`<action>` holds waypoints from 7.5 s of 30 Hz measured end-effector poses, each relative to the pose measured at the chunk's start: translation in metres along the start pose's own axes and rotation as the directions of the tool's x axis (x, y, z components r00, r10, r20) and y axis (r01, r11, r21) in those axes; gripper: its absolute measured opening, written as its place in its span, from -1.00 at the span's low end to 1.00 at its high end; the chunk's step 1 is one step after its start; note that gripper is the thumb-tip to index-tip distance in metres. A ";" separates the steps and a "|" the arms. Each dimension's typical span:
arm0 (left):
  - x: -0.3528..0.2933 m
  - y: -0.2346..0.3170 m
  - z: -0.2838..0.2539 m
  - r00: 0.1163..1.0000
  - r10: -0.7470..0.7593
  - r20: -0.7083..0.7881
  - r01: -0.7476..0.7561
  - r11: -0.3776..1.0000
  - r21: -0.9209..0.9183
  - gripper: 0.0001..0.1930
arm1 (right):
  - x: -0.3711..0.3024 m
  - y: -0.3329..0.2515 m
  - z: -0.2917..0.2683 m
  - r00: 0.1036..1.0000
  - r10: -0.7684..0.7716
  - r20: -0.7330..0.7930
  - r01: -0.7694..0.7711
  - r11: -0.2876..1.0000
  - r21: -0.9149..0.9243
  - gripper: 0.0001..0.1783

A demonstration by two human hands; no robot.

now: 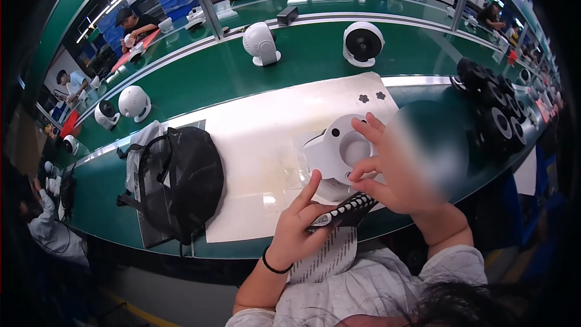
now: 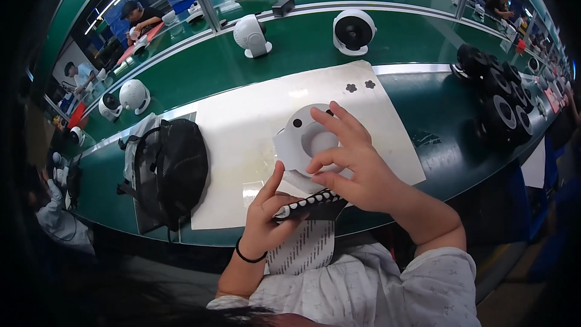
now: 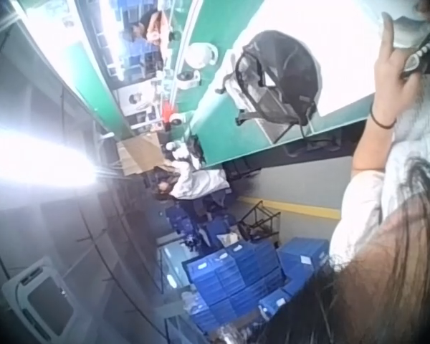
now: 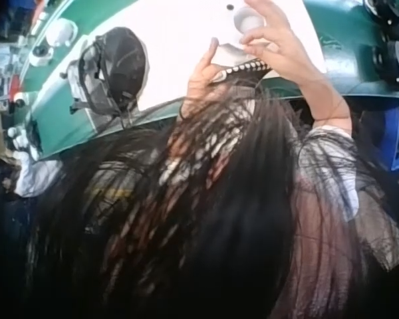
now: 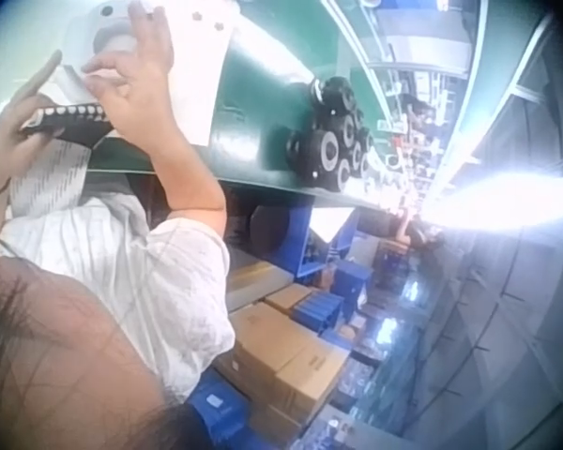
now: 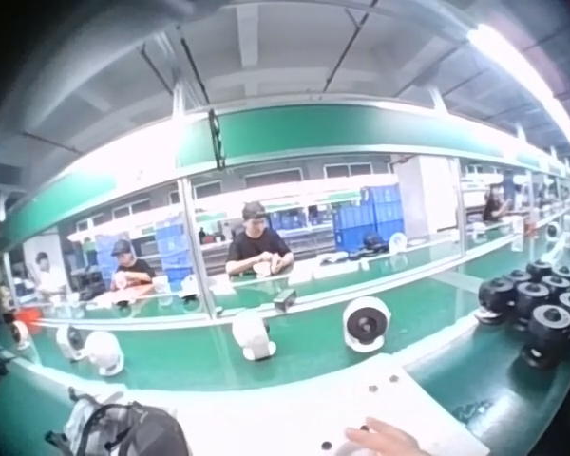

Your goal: The recorder is assembling white dome security cameras by attaching components and applying adhesive parts on a factory production line.

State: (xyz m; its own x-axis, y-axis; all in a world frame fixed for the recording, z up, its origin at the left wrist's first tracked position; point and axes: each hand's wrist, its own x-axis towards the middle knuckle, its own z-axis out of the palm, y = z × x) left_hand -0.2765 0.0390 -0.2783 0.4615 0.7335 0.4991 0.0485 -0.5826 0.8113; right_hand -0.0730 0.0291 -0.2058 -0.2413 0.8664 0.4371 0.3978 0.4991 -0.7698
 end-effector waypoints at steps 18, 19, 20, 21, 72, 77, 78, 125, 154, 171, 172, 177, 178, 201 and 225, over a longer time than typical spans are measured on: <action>0.002 0.000 0.000 0.997 0.058 -0.048 -0.054 0.996 0.070 -0.74 | -0.007 0.015 0.005 0.994 -0.107 0.000 0.103 0.960 -0.259 -0.83; 0.002 -0.001 0.000 0.997 0.057 -0.048 -0.053 0.996 0.070 -0.74 | -0.010 0.019 0.003 0.989 -0.147 0.019 0.146 0.941 -0.305 -0.77; 0.002 -0.002 -0.001 0.997 0.058 -0.041 -0.055 0.996 0.067 -0.74 | -0.014 0.022 0.002 0.982 -0.187 0.039 0.188 0.918 -0.349 -0.70; 0.001 -0.002 -0.001 0.998 0.059 -0.034 -0.057 0.996 0.063 -0.75 | -0.017 0.025 0.002 0.982 -0.186 0.038 0.187 0.918 -0.350 -0.70; -0.028 -0.001 -0.022 0.945 -0.131 -0.300 0.123 0.991 -0.046 -0.67 | 0.015 0.031 -0.034 0.820 0.537 0.198 -0.560 0.681 0.472 -0.69; -0.046 0.001 -0.050 0.816 -0.348 -0.462 0.231 0.928 -0.292 -0.53 | 0.084 0.038 -0.045 0.938 0.338 0.077 -0.341 0.855 0.390 -0.83; -0.055 -0.003 -0.051 0.781 -0.385 -0.492 0.254 0.915 -0.314 -0.56 | 0.107 0.050 -0.036 0.958 0.283 0.047 -0.279 0.881 0.382 -0.82; -0.055 -0.013 -0.047 0.831 -0.333 -0.446 0.165 0.913 -0.374 -0.69 | 0.107 0.020 -0.080 0.995 -0.086 0.051 0.099 0.826 -0.555 -0.53; -0.058 0.011 -0.018 0.925 -0.093 -0.369 0.092 0.996 -0.021 -0.80 | 0.002 -0.028 0.045 0.835 -0.521 0.175 0.548 0.769 -0.328 -0.78; -0.063 0.021 -0.033 0.959 0.101 -0.265 -0.033 0.968 0.250 -0.80 | -0.003 -0.036 0.068 0.827 -0.502 0.253 0.550 0.816 -0.180 -0.71; -0.064 0.020 -0.035 0.959 0.100 -0.267 -0.032 0.968 0.250 -0.80 | -0.004 -0.035 0.071 0.827 -0.502 0.254 0.550 0.816 -0.179 -0.71; -0.067 0.019 -0.039 0.958 0.073 -0.277 -0.014 0.978 0.210 -0.82 | -0.004 -0.031 0.084 0.781 -0.609 0.138 0.620 0.783 -0.047 -0.58; -0.067 0.019 -0.039 0.958 0.074 -0.276 -0.015 0.978 0.209 -0.82 | -0.003 -0.031 0.088 0.813 -0.580 0.052 0.577 0.814 0.071 -0.51; -0.038 -0.002 -0.035 0.991 0.132 0.020 -0.133 0.988 0.076 -0.81 | 0.014 0.028 0.013 0.947 -0.090 -0.309 0.113 0.992 0.059 -0.31; -0.041 -0.019 -0.056 0.988 0.150 0.033 -0.154 0.972 0.178 -0.80 | 0.009 -0.017 0.060 0.845 -0.534 -0.024 0.367 0.612 -0.700 -0.38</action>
State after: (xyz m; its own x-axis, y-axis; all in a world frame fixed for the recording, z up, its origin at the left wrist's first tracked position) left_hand -0.3462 0.0401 -0.2974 0.4929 0.6255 0.6047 0.1339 -0.7413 0.6577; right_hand -0.1353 0.0273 -0.2167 -0.3955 0.4659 0.7915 0.7748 0.6320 0.0152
